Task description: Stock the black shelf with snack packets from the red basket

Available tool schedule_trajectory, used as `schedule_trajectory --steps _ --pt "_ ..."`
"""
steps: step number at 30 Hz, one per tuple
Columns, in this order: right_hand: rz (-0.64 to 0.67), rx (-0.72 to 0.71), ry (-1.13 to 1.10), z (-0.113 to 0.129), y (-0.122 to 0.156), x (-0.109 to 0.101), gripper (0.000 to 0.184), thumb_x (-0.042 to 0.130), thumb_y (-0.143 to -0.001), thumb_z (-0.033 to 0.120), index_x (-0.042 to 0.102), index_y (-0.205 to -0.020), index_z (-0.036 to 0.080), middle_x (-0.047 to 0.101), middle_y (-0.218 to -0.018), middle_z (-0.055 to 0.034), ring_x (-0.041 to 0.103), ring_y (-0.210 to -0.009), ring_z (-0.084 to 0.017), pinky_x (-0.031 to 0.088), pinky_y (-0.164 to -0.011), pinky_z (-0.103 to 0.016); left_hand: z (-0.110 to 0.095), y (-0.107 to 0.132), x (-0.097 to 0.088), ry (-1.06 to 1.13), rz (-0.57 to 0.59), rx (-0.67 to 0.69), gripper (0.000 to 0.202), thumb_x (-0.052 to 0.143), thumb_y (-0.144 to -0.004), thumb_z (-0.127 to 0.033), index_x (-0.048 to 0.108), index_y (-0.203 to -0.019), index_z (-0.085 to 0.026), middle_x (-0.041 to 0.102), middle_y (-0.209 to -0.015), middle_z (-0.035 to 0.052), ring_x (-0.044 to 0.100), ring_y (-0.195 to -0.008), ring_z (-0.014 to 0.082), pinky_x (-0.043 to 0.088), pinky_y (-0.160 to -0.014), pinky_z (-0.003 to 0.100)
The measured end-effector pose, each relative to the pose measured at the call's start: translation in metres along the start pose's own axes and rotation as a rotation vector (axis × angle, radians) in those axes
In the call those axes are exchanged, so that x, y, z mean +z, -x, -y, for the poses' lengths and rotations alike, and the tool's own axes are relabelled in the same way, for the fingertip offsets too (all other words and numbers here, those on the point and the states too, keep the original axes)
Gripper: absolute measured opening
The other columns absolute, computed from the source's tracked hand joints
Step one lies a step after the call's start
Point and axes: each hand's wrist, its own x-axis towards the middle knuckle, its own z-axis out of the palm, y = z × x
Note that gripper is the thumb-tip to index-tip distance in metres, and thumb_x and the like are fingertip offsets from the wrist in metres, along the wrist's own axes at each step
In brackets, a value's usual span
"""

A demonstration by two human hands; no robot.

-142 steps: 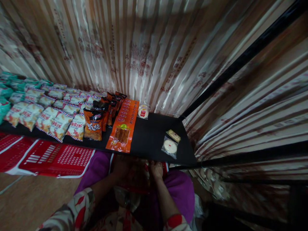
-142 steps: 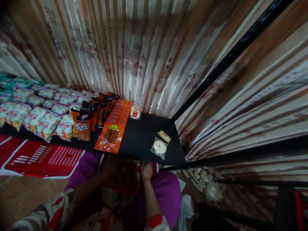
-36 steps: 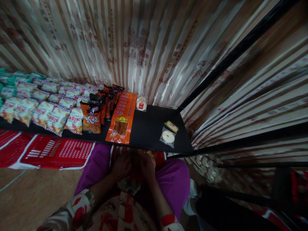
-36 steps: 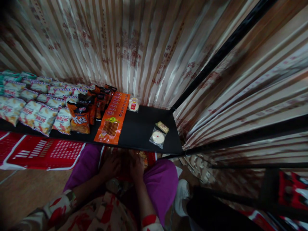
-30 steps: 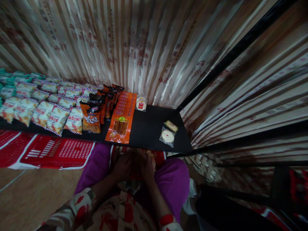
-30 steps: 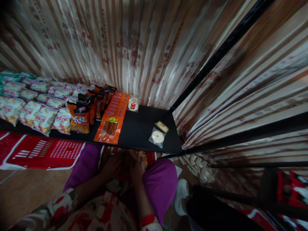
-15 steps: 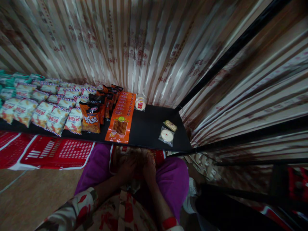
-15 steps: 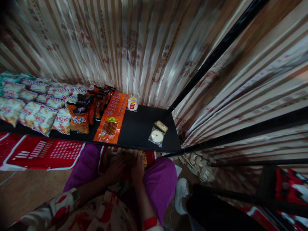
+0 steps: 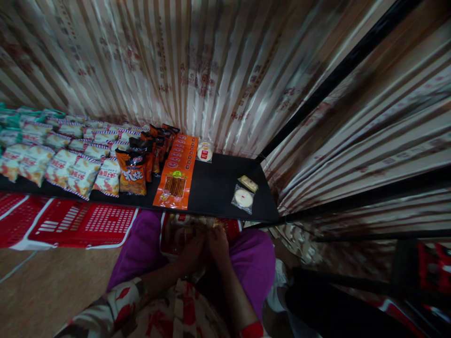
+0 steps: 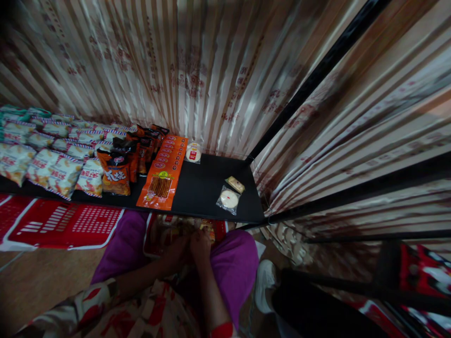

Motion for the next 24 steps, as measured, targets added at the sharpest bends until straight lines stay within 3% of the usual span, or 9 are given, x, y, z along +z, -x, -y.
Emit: schedule_trajectory --steps 5,12,18,24 --pt "0.019 0.049 -0.101 0.005 -0.001 -0.004 0.029 0.041 -0.076 0.021 0.069 -0.085 0.022 0.067 -0.089 -0.0064 0.061 -0.091 -0.021 0.047 -0.084 -0.03 -0.001 0.0 0.0 0.022 -0.033 -0.159 0.041 0.036 -0.086 -0.016 0.046 -0.126 -0.017 0.057 -0.124 0.0124 0.054 -0.113 0.0211 0.043 -0.097 0.038" --pt "0.08 0.137 -0.228 0.008 0.0 -0.001 0.036 0.038 -0.085 0.038 0.065 -0.101 0.02 0.069 -0.097 -0.0071 0.064 -0.092 -0.02 0.048 -0.08 -0.03 -0.007 -0.003 -0.014 0.094 -0.059 -0.247 0.037 0.029 -0.091 -0.028 0.055 -0.115 -0.019 0.065 -0.111 0.0093 0.061 -0.102 0.0197 0.046 -0.09 0.033" --pt "0.096 0.152 -0.274 0.005 -0.004 -0.011 0.044 0.032 -0.088 0.045 0.066 -0.099 0.02 0.07 -0.1 -0.0082 0.063 -0.097 -0.02 0.047 -0.084 -0.031 -0.009 -0.008 -0.027 0.185 -0.138 -0.326 0.04 0.029 -0.09 -0.034 0.055 -0.115 -0.017 0.065 -0.114 0.0084 0.06 -0.104 0.0205 0.045 -0.093 0.035" --pt "0.083 0.076 -0.289 0.007 -0.003 -0.022 0.044 0.035 -0.086 0.048 0.069 -0.091 0.02 0.072 -0.087 -0.0048 0.065 -0.083 -0.019 0.05 -0.077 -0.028 -0.01 -0.014 -0.034 0.336 -0.215 -0.375 0.035 0.032 -0.088 -0.033 0.059 -0.109 -0.021 0.066 -0.111 0.0043 0.06 -0.102 0.0181 0.044 -0.094 0.034"
